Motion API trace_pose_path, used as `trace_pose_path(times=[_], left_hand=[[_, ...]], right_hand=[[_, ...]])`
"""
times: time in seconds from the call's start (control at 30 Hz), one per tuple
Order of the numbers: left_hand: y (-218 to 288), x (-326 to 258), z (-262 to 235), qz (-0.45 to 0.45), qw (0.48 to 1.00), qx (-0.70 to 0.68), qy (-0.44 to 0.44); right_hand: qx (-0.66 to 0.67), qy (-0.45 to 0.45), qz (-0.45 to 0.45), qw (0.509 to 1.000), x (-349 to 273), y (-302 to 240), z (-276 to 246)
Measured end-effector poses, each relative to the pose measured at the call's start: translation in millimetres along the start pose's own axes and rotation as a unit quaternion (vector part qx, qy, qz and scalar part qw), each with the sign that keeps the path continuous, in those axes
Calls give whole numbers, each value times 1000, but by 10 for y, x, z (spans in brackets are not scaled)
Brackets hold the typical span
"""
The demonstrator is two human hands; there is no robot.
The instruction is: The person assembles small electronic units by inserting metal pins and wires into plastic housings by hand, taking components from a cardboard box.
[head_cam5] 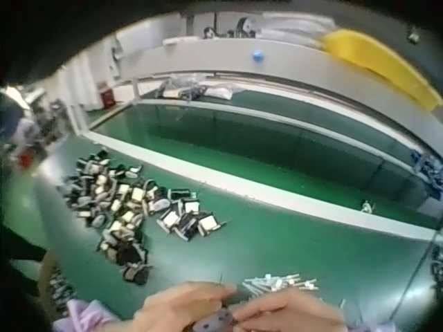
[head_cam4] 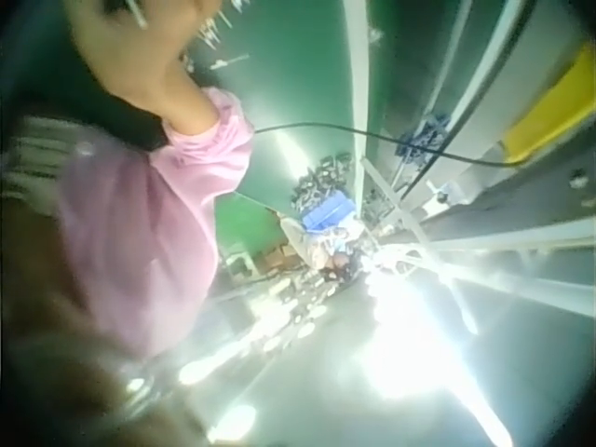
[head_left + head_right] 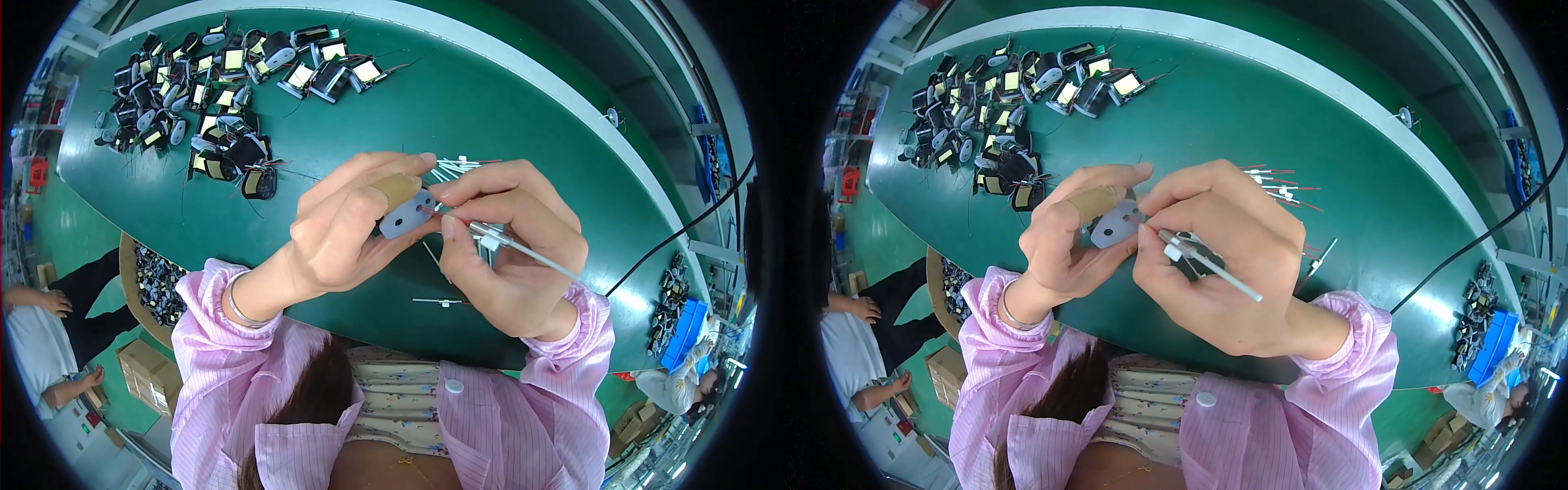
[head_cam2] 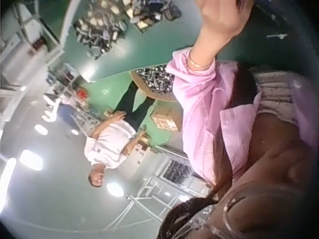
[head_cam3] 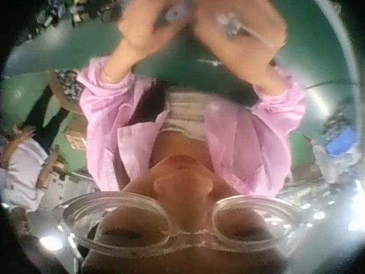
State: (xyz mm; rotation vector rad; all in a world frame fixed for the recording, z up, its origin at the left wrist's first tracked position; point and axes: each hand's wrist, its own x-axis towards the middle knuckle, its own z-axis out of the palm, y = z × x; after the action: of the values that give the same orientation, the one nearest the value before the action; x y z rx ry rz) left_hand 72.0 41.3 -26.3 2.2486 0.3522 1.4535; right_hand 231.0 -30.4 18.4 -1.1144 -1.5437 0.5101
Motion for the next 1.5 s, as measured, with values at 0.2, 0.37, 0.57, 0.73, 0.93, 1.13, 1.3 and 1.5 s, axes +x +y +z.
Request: trace_pose_path(times=[0.2, 0.37, 0.57, 0.73, 0.93, 1.13, 1.3, 1.5], left_hand=[[-13, -12, -38, 11, 999, -6, -44], [-27, -8, -59, 19, 999, -10, -45], [6, 43, -16, 21, 998, -24, -52], [-34, 13, -67, 26, 998, -35, -50], [-32, 26, -57, 20, 997, -47, -57], [-33, 26, -71, 7, 996, -59, -64], [-40, 31, -65, 16, 997, -52, -63], [-37, 35, -72, 10, 996, -51, -70]], right_hand=[[-14, -8, -14, 1000, 8, -7, -9], [-17, -54, 10, 998, 30, -67, -64], [-33, -55, 6, 998, 38, -87, -132], [-50, -41, -66, 996, 72, -41, -44], [-53, -28, -73, 996, 63, -36, -49], [-57, -18, -59, 996, 60, -48, -40], [-57, -22, -60, 996, 49, -52, -27], [-53, -27, -64, 996, 57, -25, -43]])
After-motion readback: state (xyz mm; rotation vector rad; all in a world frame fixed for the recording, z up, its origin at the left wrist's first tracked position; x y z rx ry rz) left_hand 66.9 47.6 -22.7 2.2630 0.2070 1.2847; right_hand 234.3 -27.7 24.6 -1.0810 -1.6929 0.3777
